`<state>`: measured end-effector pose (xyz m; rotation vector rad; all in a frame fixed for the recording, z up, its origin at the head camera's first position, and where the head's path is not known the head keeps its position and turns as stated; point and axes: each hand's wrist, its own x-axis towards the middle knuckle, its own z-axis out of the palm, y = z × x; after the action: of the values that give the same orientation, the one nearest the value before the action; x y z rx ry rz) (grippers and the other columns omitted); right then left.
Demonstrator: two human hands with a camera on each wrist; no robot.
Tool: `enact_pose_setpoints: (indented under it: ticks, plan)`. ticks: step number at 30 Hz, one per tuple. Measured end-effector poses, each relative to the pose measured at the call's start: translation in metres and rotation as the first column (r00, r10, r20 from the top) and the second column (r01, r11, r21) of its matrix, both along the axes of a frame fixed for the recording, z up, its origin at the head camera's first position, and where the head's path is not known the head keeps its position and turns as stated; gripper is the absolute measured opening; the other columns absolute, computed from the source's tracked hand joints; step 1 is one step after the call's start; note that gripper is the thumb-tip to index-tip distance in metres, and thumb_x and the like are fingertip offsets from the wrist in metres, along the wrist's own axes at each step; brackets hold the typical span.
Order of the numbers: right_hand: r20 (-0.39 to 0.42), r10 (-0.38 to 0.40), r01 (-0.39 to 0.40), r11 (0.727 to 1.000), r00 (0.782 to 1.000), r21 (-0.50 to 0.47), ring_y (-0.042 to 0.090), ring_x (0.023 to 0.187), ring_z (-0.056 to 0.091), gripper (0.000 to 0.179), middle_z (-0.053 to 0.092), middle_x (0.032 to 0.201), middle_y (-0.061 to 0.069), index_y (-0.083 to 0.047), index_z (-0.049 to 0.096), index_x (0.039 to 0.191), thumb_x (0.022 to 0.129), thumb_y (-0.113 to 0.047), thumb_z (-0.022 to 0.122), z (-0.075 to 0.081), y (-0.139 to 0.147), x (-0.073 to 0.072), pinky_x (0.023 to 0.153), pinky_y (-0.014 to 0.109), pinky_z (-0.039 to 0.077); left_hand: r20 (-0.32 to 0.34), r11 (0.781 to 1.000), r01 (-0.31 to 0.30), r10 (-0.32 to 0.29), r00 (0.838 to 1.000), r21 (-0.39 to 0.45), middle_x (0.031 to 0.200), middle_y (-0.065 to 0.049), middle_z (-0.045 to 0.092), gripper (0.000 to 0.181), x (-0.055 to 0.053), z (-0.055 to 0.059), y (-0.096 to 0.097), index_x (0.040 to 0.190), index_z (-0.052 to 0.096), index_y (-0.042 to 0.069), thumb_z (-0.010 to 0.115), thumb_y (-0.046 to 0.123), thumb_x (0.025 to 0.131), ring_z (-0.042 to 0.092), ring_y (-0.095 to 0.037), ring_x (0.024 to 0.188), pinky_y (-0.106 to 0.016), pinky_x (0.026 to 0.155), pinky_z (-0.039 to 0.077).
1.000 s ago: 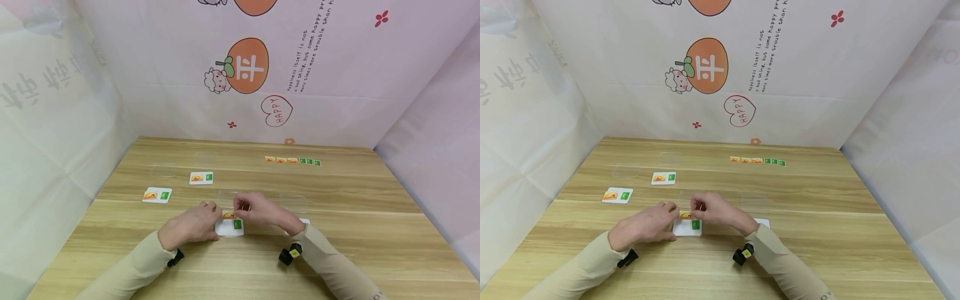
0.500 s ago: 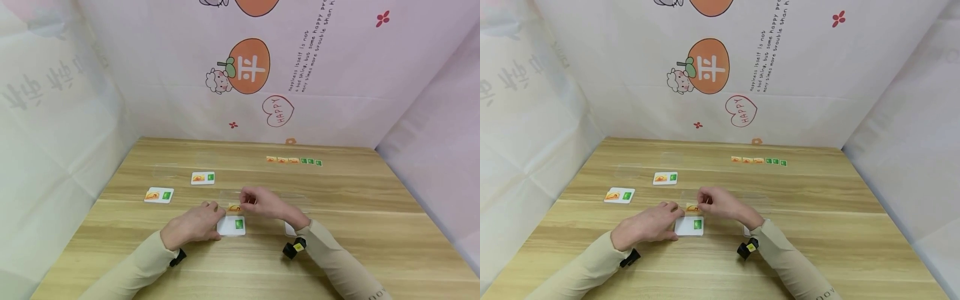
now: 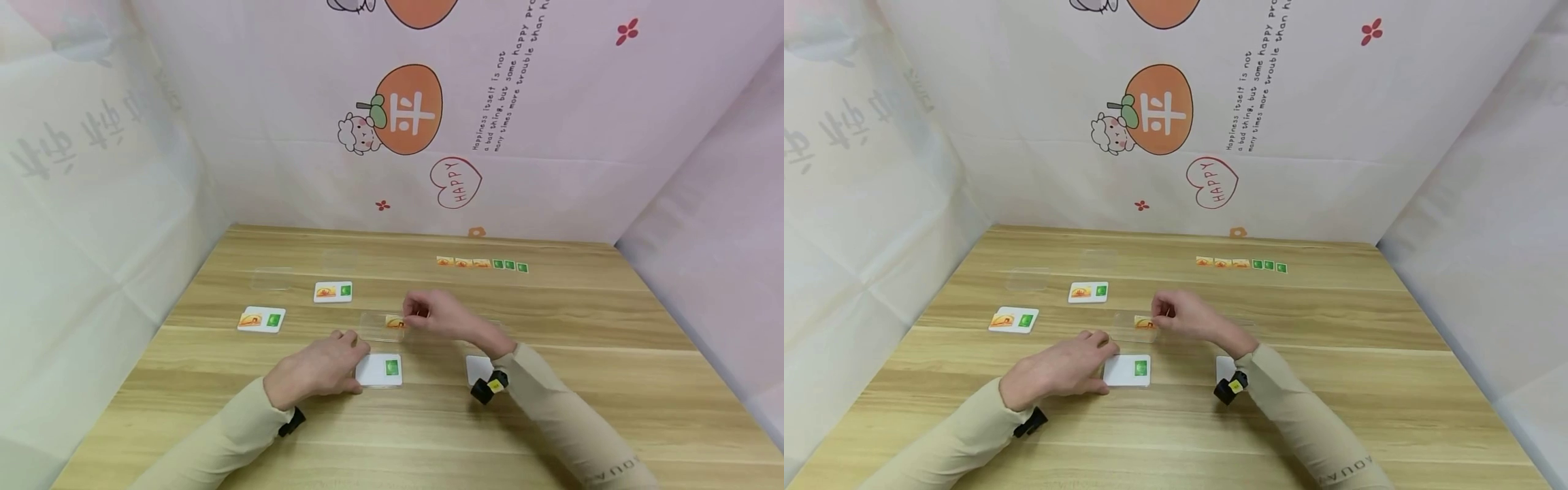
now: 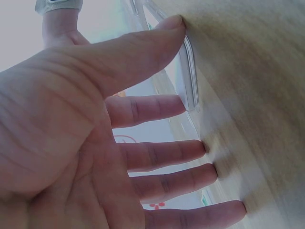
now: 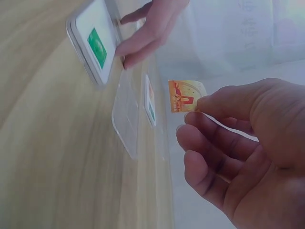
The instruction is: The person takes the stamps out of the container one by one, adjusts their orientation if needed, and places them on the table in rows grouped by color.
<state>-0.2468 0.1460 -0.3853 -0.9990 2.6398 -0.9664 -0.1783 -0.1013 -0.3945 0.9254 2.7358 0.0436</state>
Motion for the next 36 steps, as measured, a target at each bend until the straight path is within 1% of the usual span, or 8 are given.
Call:
enact_pose_setpoints:
  ticks: [7, 13, 17, 27, 36]
  plan:
    - [-0.007, -0.029, 0.029, 0.999, 1.000, 0.031, 0.009, 0.069, 0.050, 0.010, 0.056, 0.075, -0.004, -0.015, 0.059, 0.086, 0.092, -0.012, 0.067, 0.005, 0.004, -0.010, 0.060, 0.022, 0.042, 0.001, 1.000, 0.002, -0.002, 1.000, 0.009, 0.118, -0.009, 0.059, 0.053, 0.000, 0.000, 0.000, 0.124, 0.058, 0.012, 0.076, 0.042, 0.084, 0.055, -0.020, 0.099, -0.036, 0.085, 0.051]
    - [-0.013, -0.033, 0.033, 0.999, 0.999, 0.040, 0.011, 0.070, 0.051, 0.009, 0.058, 0.077, -0.002, -0.014, 0.059, 0.087, 0.092, -0.011, 0.066, 0.009, 0.007, -0.015, 0.060, 0.023, 0.043, -0.004, 1.000, 0.001, -0.001, 1.000, 0.005, 0.118, -0.008, 0.059, 0.053, 0.000, 0.000, 0.000, 0.123, 0.058, 0.012, 0.075, 0.043, 0.084, 0.055, -0.020, 0.099, -0.036, 0.085, 0.051]
    - [-0.018, -0.046, 0.047, 0.998, 0.999, 0.051, 0.011, 0.071, 0.051, 0.008, 0.058, 0.079, -0.001, -0.014, 0.060, 0.089, 0.092, -0.011, 0.066, 0.008, 0.010, -0.019, 0.061, 0.024, 0.043, -0.001, 1.000, -0.003, 0.003, 1.000, 0.003, 0.118, -0.009, 0.059, 0.052, 0.001, 0.000, 0.000, 0.123, 0.058, 0.012, 0.076, 0.042, 0.084, 0.055, -0.020, 0.099, -0.036, 0.085, 0.051]
    - [0.012, -0.096, 0.095, 0.993, 0.995, 0.070, 0.012, 0.072, 0.053, 0.008, 0.061, 0.080, 0.000, -0.013, 0.060, 0.087, 0.092, -0.012, 0.066, 0.000, 0.016, -0.034, 0.062, 0.025, 0.045, -0.001, 1.000, -0.001, 0.001, 1.000, 0.003, 0.116, -0.009, 0.059, 0.052, 0.001, 0.000, 0.001, 0.123, 0.058, 0.012, 0.076, 0.042, 0.084, 0.054, -0.019, 0.097, -0.036, 0.084, 0.050]
    - [0.038, -0.123, 0.120, 0.989, 0.992, 0.082, 0.014, 0.071, 0.053, 0.007, 0.060, 0.080, 0.001, -0.013, 0.061, 0.089, 0.093, -0.012, 0.065, 0.002, 0.019, -0.040, 0.060, 0.027, 0.046, -0.002, 1.000, 0.002, -0.002, 1.000, 0.006, 0.118, -0.010, 0.059, 0.053, 0.001, 0.000, 0.000, 0.125, 0.058, 0.011, 0.076, 0.041, 0.084, 0.055, -0.020, 0.099, -0.036, 0.085, 0.051]
